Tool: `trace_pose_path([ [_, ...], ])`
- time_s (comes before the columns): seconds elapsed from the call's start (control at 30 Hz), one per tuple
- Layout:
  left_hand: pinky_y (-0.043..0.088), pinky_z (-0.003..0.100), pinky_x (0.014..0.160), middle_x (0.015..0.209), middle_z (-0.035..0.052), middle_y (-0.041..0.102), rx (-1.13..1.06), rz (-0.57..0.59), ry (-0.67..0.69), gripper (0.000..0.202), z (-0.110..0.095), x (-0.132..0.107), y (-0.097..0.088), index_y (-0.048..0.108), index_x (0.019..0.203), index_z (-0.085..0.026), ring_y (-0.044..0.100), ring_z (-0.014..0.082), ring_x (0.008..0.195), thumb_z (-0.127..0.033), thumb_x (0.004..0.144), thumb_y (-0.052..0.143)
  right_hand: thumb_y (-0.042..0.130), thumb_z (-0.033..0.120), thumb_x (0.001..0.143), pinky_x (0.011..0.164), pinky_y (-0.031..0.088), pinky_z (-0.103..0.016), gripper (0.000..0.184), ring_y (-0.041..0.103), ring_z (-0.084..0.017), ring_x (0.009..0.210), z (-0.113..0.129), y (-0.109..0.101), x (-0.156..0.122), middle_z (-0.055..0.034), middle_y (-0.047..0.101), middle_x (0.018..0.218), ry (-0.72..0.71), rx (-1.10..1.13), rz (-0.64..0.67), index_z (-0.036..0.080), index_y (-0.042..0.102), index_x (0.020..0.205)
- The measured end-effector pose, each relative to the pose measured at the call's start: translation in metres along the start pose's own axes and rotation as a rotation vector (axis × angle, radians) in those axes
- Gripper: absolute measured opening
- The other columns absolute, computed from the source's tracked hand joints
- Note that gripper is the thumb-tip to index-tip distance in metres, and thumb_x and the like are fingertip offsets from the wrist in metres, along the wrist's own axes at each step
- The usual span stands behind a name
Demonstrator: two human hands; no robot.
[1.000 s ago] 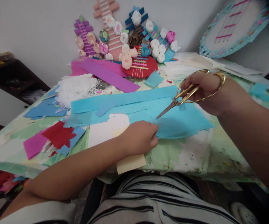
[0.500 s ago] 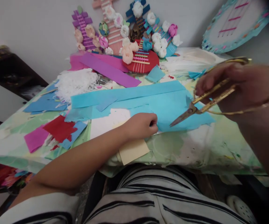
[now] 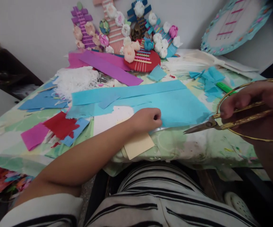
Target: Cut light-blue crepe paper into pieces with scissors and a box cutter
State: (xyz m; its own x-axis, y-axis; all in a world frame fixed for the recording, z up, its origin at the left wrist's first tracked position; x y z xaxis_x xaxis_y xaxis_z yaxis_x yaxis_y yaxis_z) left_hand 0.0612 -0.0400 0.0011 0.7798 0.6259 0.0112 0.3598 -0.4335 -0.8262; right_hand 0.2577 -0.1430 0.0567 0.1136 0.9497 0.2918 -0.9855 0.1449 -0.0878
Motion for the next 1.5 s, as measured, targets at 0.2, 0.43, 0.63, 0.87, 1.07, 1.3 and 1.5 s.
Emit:
trace_pose_path([
  [0.2,0.033,0.023,0.054,0.066,-0.002,0.053,0.005,-0.027,0.015,0.006,-0.001,0.0,0.001,0.05,0.064,-0.017,0.045,0.0112,0.061,-0.019,0.067,0.044,0.064,0.051,0.059,0.047,0.039,-0.03,0.029,0.053,-0.014,0.05,0.005,-0.005,0.011,0.0014,0.057,0.055,-0.029,0.015,0.06,0.023,0.056,0.063],
  [0.43,0.032,0.023,0.054,0.062,-0.0025,0.052,0.037,-0.099,0.056,0.006,-0.001,-0.002,0.004,0.049,0.063,-0.017,0.044,0.0109,0.059,-0.019,0.066,0.045,0.013,0.023,0.08,0.044,0.033,-0.029,0.038,0.047,-0.013,0.037,0.015,0.033,0.043,-0.0009,0.051,0.045,0.321,0.064,-0.041,0.02,0.043,0.057],
  [0.63,0.033,0.023,0.055,0.063,-0.0018,0.053,0.057,-0.139,0.076,0.007,-0.001,-0.003,0.005,0.051,0.065,-0.017,0.045,0.0112,0.059,-0.02,0.067,0.045,0.026,0.027,0.079,0.038,0.027,-0.025,0.025,0.041,-0.013,0.033,-0.003,0.053,0.066,-0.0015,0.049,0.043,0.494,0.07,-0.082,0.021,0.038,0.058],
  [0.87,0.033,0.023,0.055,0.065,-0.0015,0.054,0.058,-0.155,0.09,0.009,-0.003,-0.004,0.003,0.052,0.066,-0.017,0.045,0.0112,0.06,-0.02,0.068,0.044,0.027,0.035,0.08,0.04,0.027,-0.024,0.027,0.039,-0.011,0.036,-0.021,0.062,0.085,-0.0007,0.049,0.044,0.564,0.036,0.024,0.02,0.039,0.061],
  [1.07,0.031,0.022,0.053,0.062,-0.0028,0.052,0.054,-0.177,0.119,0.007,-0.003,-0.003,0.003,0.05,0.064,-0.017,0.044,0.0101,0.058,-0.02,0.068,0.046,0.029,0.038,0.078,0.037,0.017,-0.022,0.027,0.039,-0.01,0.034,-0.031,0.07,0.093,-0.0008,0.05,0.045,0.615,-0.029,0.125,0.02,0.04,0.062],
  [1.3,0.032,0.022,0.054,0.064,-0.0016,0.054,0.092,-0.192,0.143,0.008,-0.003,-0.002,0.0,0.05,0.065,-0.017,0.045,0.0107,0.059,-0.02,0.069,0.045,0.03,0.036,0.077,0.037,0.017,-0.022,0.025,0.04,-0.011,0.033,-0.036,0.076,0.098,-0.0013,0.05,0.043,0.646,-0.062,0.162,0.02,0.041,0.061],
  [1.5,0.034,0.024,0.056,0.066,0.0006,0.054,0.187,-0.184,0.204,0.01,-0.008,-0.009,0.001,0.051,0.068,-0.016,0.047,0.0128,0.062,-0.02,0.072,0.043,0.031,0.036,0.076,0.036,0.019,-0.021,0.025,0.041,-0.011,0.033,-0.033,0.073,0.105,-0.0017,0.05,0.043,0.671,-0.069,0.161,0.019,0.042,0.062],
])
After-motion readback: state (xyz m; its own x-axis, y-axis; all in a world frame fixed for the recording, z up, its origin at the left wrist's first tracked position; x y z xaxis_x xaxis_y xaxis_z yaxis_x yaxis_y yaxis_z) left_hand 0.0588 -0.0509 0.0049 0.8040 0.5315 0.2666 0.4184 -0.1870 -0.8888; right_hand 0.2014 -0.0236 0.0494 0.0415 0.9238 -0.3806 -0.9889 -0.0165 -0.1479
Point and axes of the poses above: each hand's wrist, its own x-axis towards the middle knuckle, its own y-axis out of the palm, z = x × y, the point moved 2 cm from there along x, towards the middle knuckle
